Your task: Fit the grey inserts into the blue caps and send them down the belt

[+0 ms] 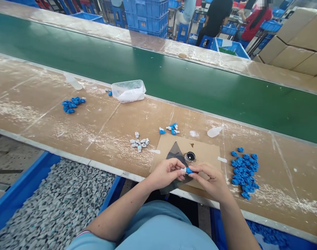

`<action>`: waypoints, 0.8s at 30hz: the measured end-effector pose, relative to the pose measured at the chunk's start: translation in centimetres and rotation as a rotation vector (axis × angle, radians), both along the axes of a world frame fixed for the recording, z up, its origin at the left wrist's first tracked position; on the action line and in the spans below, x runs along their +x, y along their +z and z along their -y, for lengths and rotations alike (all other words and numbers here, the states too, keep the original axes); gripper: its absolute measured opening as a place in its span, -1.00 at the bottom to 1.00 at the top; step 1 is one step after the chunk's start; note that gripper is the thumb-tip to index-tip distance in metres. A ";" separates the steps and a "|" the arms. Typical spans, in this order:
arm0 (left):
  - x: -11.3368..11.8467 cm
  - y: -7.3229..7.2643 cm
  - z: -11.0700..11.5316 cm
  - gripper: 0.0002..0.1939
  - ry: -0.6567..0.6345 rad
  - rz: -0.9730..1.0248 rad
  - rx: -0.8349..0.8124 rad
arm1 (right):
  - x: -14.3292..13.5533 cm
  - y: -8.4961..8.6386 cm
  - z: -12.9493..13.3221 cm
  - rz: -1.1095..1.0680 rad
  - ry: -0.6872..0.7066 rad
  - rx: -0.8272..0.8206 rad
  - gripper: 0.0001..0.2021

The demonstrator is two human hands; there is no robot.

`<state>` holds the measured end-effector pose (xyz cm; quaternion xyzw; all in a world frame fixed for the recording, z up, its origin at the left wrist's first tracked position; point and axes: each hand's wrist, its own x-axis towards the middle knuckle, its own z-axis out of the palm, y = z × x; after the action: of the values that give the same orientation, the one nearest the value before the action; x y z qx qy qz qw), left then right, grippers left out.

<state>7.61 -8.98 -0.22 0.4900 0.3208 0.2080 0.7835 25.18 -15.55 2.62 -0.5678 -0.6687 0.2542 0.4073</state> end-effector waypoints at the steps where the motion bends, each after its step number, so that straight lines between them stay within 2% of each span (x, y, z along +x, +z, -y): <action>1: 0.0 0.1 0.1 -0.64 0.007 0.006 0.023 | 0.0 0.0 0.0 -0.008 -0.010 -0.002 -0.91; 4: -0.1 0.7 0.1 -0.77 0.021 -0.029 0.183 | 0.1 0.2 0.1 -0.037 -0.021 0.010 -0.92; 7: -0.3 1.2 0.0 -0.87 -0.038 -0.085 0.278 | 0.4 0.5 0.2 0.004 0.033 0.017 -0.90; 9: -0.3 1.2 0.0 -0.86 -0.061 -0.069 0.232 | 0.5 0.6 0.3 0.038 0.074 0.016 -0.89; 11: -0.2 0.9 0.3 -0.80 -0.033 -0.022 0.147 | 0.4 0.4 0.4 0.024 0.068 0.034 -0.89; 14: 0.3 0.4 0.8 -0.68 0.035 0.037 0.028 | -0.1 -0.5 0.7 -0.053 -0.021 0.075 -0.89; 17: 0.6 0.4 0.8 -0.63 0.046 0.025 -0.011 | -0.6 -1.4 0.9 -0.075 -0.094 0.065 -0.85; 21: 0.4 1.1 -0.7 -0.67 0.016 -0.091 0.050 | 0.0 -1.4 1.3 0.039 -0.121 0.044 -0.79; 24: -0.2 0.9 -3.2 -0.72 0.104 -0.235 0.191 | 2.6 -1.0 3.2 0.167 -0.288 0.024 -0.84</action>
<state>7.37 -5.77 0.72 0.5659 0.4139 0.2190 0.6786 27.79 -18.71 1.65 -0.6718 -0.6149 0.1371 0.3895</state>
